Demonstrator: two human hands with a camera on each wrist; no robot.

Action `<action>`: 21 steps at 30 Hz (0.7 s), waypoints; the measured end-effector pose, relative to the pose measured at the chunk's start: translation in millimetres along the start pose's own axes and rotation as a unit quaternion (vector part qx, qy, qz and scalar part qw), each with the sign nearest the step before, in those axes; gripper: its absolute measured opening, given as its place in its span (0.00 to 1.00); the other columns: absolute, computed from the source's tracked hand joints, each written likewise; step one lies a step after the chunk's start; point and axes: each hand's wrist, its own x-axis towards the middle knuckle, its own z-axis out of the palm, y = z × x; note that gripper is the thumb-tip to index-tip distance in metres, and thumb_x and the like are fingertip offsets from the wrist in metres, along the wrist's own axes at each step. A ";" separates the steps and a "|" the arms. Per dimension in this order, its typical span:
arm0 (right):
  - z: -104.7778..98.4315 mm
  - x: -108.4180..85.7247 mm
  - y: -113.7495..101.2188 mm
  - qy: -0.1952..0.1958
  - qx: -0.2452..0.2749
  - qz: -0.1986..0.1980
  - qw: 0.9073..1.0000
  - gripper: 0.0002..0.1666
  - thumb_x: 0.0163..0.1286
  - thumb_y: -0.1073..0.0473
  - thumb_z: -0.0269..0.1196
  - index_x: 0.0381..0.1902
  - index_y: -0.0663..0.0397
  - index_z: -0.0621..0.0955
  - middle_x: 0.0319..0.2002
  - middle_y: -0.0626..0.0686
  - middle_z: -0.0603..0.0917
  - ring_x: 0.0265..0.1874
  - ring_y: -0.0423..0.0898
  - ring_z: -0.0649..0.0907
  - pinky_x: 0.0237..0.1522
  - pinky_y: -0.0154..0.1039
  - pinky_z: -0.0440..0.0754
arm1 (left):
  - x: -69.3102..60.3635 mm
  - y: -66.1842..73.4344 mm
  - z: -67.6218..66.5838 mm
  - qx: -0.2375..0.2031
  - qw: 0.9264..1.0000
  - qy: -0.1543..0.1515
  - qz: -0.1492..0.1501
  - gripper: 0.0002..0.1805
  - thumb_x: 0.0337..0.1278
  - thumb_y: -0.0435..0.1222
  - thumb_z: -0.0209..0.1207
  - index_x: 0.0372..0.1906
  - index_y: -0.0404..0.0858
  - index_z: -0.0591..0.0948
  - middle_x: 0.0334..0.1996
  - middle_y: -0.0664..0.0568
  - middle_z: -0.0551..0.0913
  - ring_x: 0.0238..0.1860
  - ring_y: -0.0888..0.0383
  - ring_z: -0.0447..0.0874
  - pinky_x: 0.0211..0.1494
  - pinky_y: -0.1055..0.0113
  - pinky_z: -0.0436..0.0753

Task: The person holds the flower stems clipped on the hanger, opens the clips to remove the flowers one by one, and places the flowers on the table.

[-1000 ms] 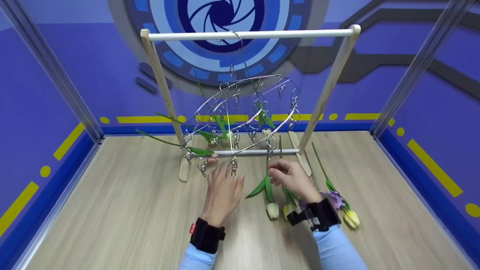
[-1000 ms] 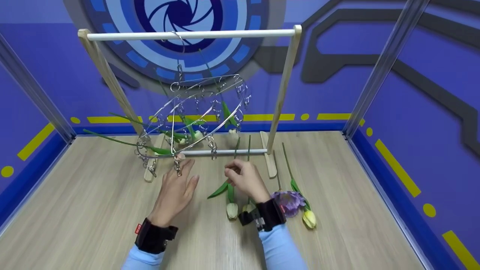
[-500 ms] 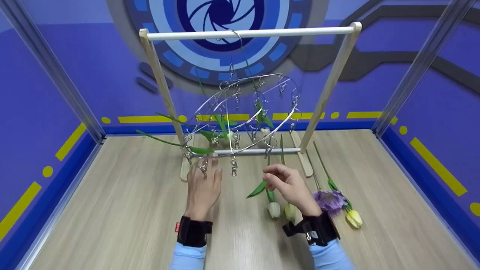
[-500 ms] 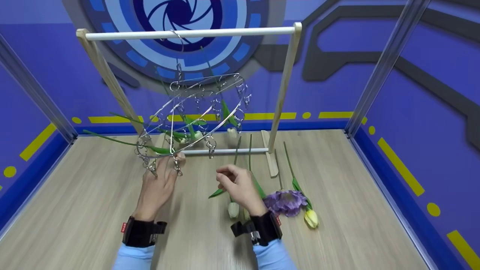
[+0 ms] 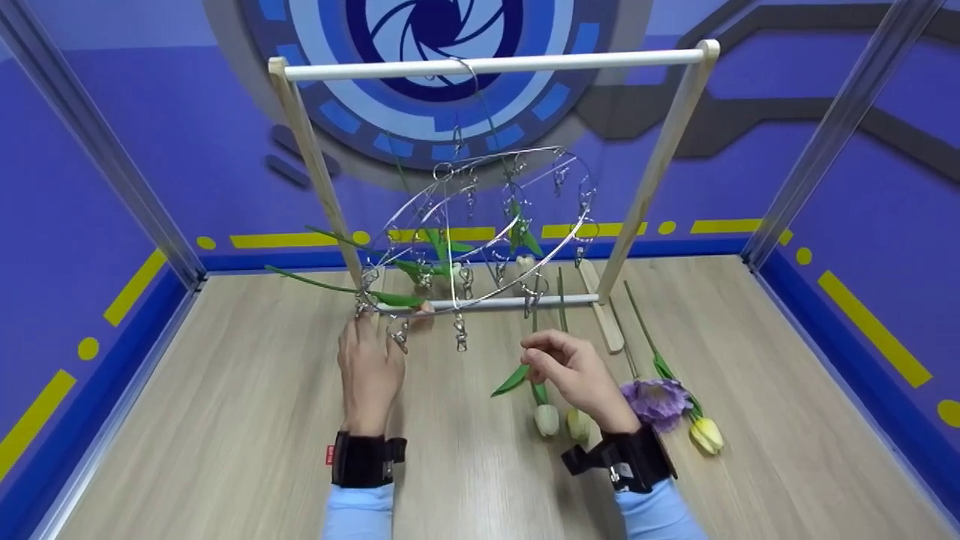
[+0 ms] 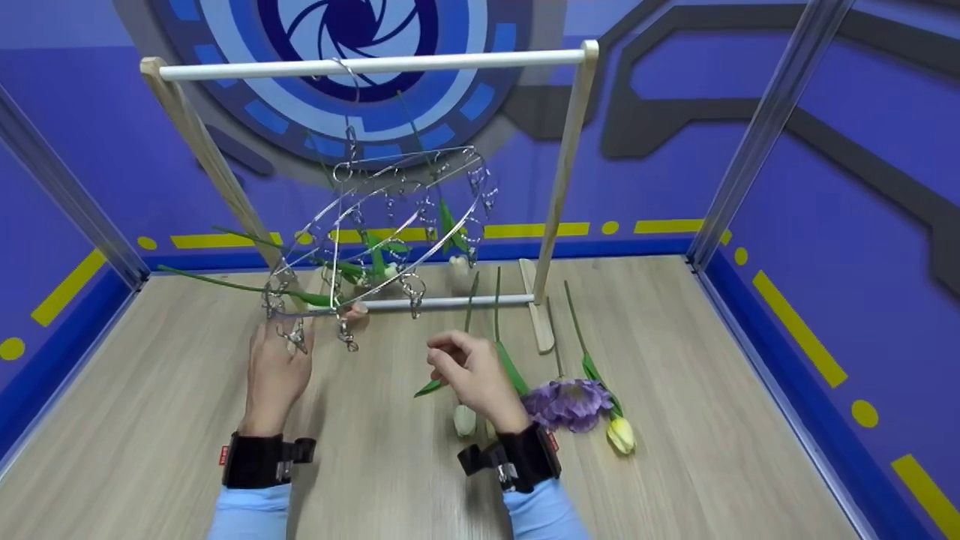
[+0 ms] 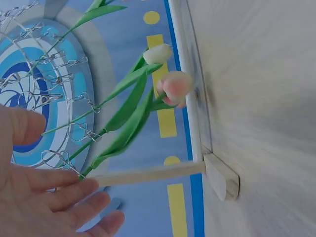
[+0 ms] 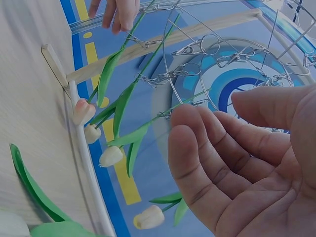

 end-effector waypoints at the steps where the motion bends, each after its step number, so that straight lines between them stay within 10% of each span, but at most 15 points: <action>1: 0.0 -0.1 -0.1 0.000 0.000 -0.001 1.000 0.13 0.79 0.66 0.57 0.53 0.72 0.81 0.39 0.61 0.87 0.32 0.43 0.86 0.37 0.34 0.85 | 1.1 -0.2 -0.6 -0.014 1.000 0.000 -0.014 0.26 0.68 0.30 0.58 0.67 0.23 0.71 0.62 0.28 0.74 0.64 0.31 0.72 0.67 0.39 0.72; 11: -0.4 -0.1 -0.1 0.006 -0.002 -0.012 1.000 0.13 0.78 0.66 0.58 0.52 0.71 0.82 0.38 0.60 0.87 0.31 0.41 0.85 0.36 0.34 0.85 | 22.1 -10.5 1.0 -0.166 0.980 -0.038 -0.099 0.32 0.72 0.32 0.55 0.75 0.29 0.61 0.72 0.30 0.65 0.75 0.35 0.62 0.76 0.40 0.64; 21: 1.4 0.8 0.4 -0.008 -0.003 -0.017 1.000 0.13 0.79 0.66 0.57 0.52 0.70 0.82 0.38 0.60 0.87 0.32 0.41 0.85 0.36 0.35 0.85 | 41.1 -14.8 11.0 -0.372 0.915 -0.023 -0.154 0.39 0.69 0.24 0.47 0.82 0.33 0.48 0.78 0.32 0.59 0.80 0.39 0.56 0.80 0.47 0.60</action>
